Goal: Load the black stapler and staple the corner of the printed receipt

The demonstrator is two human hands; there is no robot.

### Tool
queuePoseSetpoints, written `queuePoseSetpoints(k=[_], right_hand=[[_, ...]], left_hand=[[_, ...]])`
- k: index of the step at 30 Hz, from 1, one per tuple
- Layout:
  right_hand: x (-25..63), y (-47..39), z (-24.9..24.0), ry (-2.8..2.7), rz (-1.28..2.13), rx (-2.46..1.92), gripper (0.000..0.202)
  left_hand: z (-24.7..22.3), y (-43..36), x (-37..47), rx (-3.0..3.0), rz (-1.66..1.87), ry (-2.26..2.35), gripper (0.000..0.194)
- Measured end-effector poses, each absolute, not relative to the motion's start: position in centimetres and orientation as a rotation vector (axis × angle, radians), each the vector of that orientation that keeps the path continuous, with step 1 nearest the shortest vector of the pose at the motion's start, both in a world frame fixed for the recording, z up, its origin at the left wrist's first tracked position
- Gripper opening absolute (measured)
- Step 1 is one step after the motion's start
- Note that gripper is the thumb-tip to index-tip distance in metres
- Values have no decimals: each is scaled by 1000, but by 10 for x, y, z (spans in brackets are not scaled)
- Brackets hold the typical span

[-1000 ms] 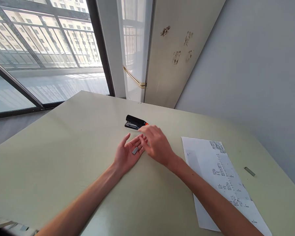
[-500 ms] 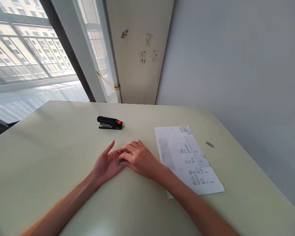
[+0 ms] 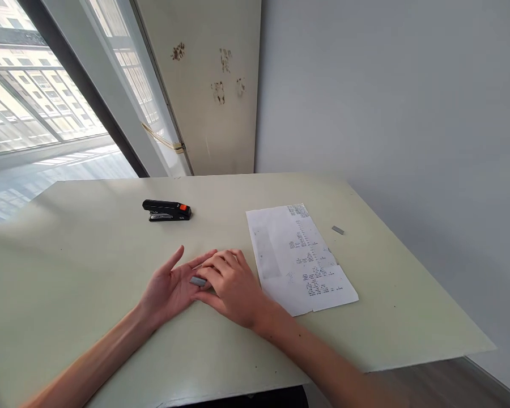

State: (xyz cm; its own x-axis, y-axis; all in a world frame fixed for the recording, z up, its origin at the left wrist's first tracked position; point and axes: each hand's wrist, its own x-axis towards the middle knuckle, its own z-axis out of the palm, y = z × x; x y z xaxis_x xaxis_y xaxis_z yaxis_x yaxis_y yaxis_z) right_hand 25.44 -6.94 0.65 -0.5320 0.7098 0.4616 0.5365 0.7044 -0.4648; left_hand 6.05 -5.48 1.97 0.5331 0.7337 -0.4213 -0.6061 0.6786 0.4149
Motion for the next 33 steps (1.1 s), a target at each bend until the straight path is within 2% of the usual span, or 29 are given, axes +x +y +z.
queuePoseSetpoints(k=[7,11,14,18,22,28,33], right_hand=[[242,-73,10,-2252,348,-952,10],[282,-73,22,-2134,287,-1003,15],[342,-66,23,-1942,155,-1278,18],[430,-59,3,-1678,43,-1687,32],[488,-56,-27,-1571,-42,-1916,41],[507,-55,-40,-1549,-103,-2049,37],[476,-53,-20,-1592,7,-1835,33]], left_hand=[[22,-58,58,232,831,629,54],[23,-56,61,248,852,613,54],[26,-53,61,227,924,654,50],[27,-49,59,183,995,722,41],[26,-47,57,159,1018,787,37],[29,-44,52,126,1039,777,30],[35,-43,54,102,1053,776,27]])
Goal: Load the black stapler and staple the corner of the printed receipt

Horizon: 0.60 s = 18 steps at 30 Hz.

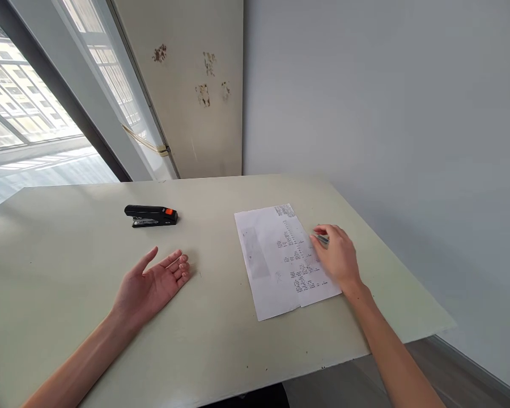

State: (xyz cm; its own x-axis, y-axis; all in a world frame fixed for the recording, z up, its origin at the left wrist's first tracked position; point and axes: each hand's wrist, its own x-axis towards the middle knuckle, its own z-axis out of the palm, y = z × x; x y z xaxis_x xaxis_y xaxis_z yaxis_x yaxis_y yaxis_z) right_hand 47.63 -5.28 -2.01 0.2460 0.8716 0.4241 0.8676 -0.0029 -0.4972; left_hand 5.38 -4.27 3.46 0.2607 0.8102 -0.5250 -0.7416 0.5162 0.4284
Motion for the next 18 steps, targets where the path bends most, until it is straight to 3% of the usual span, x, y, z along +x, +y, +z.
queuePoseSetpoints(k=[8,18], right_hand=[[399,-22,4,-1868,438,-1531,25],[378,-13,-16,-1913,476,-1562,27]], left_hand=[[35,-40,46,166,1093,743,19],[36,-38,43,130,1104,780,16]])
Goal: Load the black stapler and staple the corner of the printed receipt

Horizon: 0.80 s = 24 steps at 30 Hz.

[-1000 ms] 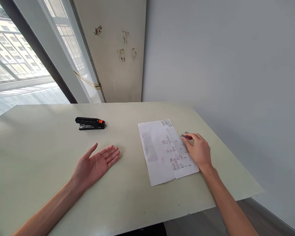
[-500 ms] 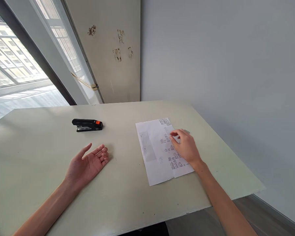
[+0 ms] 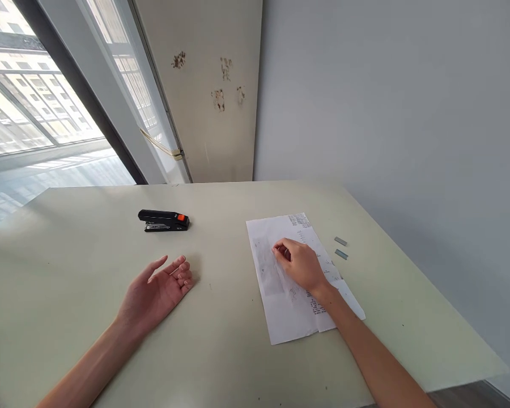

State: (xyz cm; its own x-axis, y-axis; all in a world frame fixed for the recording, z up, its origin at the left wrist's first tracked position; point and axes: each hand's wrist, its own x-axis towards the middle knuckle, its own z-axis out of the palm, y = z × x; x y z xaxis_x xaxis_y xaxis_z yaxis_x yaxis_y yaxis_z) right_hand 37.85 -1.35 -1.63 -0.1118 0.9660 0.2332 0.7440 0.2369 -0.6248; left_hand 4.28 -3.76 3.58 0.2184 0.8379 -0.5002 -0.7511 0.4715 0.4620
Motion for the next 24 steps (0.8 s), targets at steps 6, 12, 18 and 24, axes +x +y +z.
queuePoseSetpoints(k=[6,12,18,24], right_hand=[[372,-15,-18,-1921,413,-1592,25],[370,-16,-19,-1927,414,-1605,23],[371,-17,-19,-1921,412,-1601,24],[371,-15,-20,-1919,398,-1577,26]], left_hand=[[35,-36,40,148,1089,781,16],[33,-35,39,154,1082,787,17],[33,-35,40,146,1087,793,16],[35,-34,39,118,1110,793,14]])
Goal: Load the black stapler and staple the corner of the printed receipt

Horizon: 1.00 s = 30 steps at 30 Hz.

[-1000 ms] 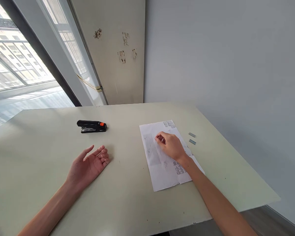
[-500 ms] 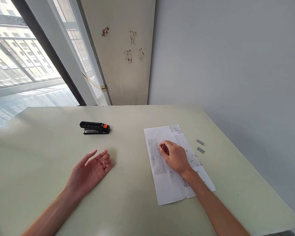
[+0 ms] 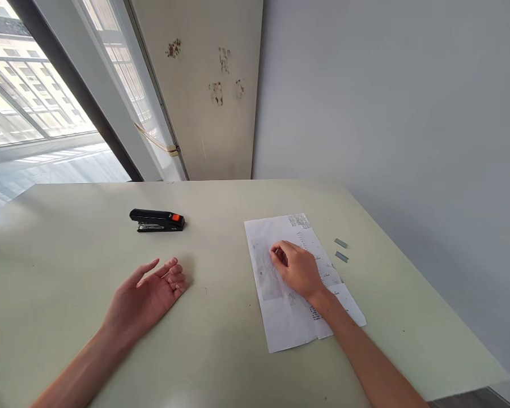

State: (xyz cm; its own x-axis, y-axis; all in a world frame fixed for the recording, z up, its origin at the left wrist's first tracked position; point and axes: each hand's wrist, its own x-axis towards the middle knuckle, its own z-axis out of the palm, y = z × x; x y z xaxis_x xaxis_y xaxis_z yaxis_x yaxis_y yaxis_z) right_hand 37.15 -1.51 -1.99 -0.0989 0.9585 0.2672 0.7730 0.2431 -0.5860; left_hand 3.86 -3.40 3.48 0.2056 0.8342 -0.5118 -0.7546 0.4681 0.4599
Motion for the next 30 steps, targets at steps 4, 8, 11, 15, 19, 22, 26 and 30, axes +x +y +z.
queuePoseSetpoints(k=[4,8,11,15,19,22,26,30], right_hand=[[371,-14,-21,-1908,391,-1585,23],[372,-13,-20,-1904,406,-1593,21],[371,-13,-18,-1900,415,-1595,19],[370,-13,-18,-1899,422,-1582,19],[373,-13,-17,-1851,430,-1497,19],[384,-12,-11,-1688,333,-1481,19],[411,-9,-4,-1330,136,-1552,20],[439,-4,-4,-1035,60,-1588,23]], left_hand=[[34,-33,37,118,1128,789,14],[35,-32,38,116,1145,785,13],[37,-32,39,117,1146,795,13],[36,-31,38,115,1145,793,13],[34,-30,37,117,1149,785,11],[33,-30,36,125,1153,773,10],[31,-30,34,135,1148,759,10],[31,-30,32,135,1153,761,10]])
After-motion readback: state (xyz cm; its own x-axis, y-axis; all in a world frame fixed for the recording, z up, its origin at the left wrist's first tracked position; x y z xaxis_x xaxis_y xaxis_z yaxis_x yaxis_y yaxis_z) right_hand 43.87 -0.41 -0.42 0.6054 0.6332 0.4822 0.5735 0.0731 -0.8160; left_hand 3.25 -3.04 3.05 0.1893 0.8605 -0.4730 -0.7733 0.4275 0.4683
